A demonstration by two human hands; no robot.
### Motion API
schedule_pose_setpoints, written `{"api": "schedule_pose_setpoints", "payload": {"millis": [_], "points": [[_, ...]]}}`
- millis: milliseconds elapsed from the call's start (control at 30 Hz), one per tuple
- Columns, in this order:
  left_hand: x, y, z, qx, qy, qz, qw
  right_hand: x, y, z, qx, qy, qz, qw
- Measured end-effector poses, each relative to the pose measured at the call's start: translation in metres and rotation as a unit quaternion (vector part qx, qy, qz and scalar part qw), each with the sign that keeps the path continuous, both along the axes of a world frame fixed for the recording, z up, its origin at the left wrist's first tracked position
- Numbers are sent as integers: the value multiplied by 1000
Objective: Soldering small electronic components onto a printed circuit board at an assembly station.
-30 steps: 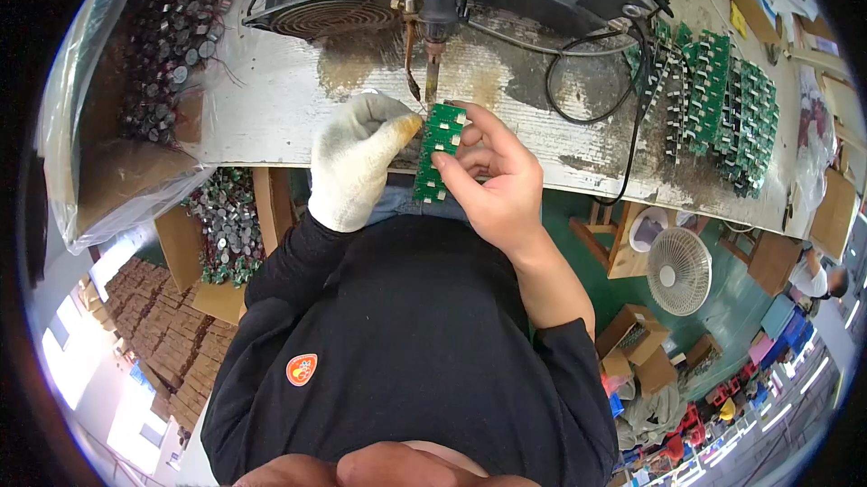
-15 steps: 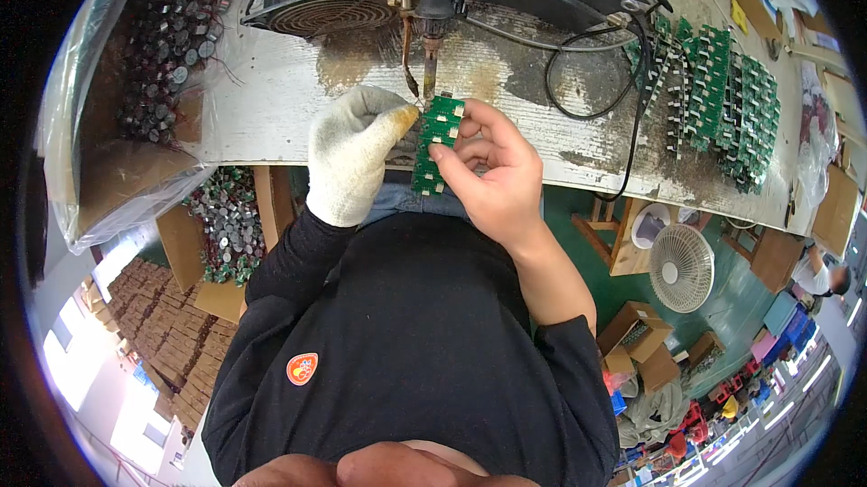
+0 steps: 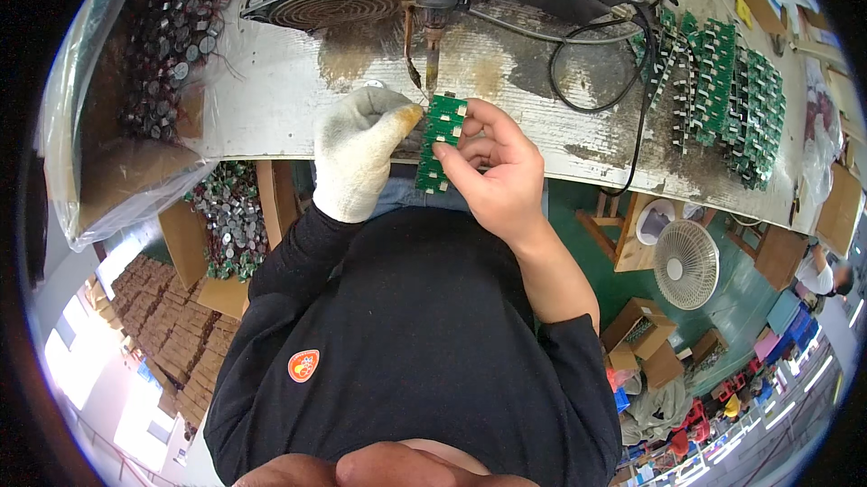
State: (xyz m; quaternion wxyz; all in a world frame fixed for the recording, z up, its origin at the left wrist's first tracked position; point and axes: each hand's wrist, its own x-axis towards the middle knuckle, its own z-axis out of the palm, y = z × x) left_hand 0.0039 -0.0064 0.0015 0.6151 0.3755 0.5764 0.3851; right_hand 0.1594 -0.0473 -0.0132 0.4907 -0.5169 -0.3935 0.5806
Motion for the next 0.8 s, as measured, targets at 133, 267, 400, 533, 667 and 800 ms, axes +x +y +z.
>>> {"api": "schedule_pose_setpoints", "payload": {"millis": [133, 267, 400, 533, 667, 800], "points": [[1, -1, 1, -7, -35, 15, 999, -1, 1, 1, -2, 12, -7, 1000], [1, 1, 5, -9, -61, 18, 998, 0, 3, 4, -3, 23, -6, 1000], [1, 4, 11, -14, -59, 16, 998, -2, 6, 6, 12, 13, -11, 1000], [0, 4, 9, 20, -43, 7, 999, -1, 7, 7, 12, 11, -8, 1000], [0, 2, 5, 4, -50, 11, 999, 0, 3, 0, 6, 12, -7, 1000], [0, 0, 3, -1, -38, 8, 999, 0, 0, -2, 0, 7, -6, 1000]]}}
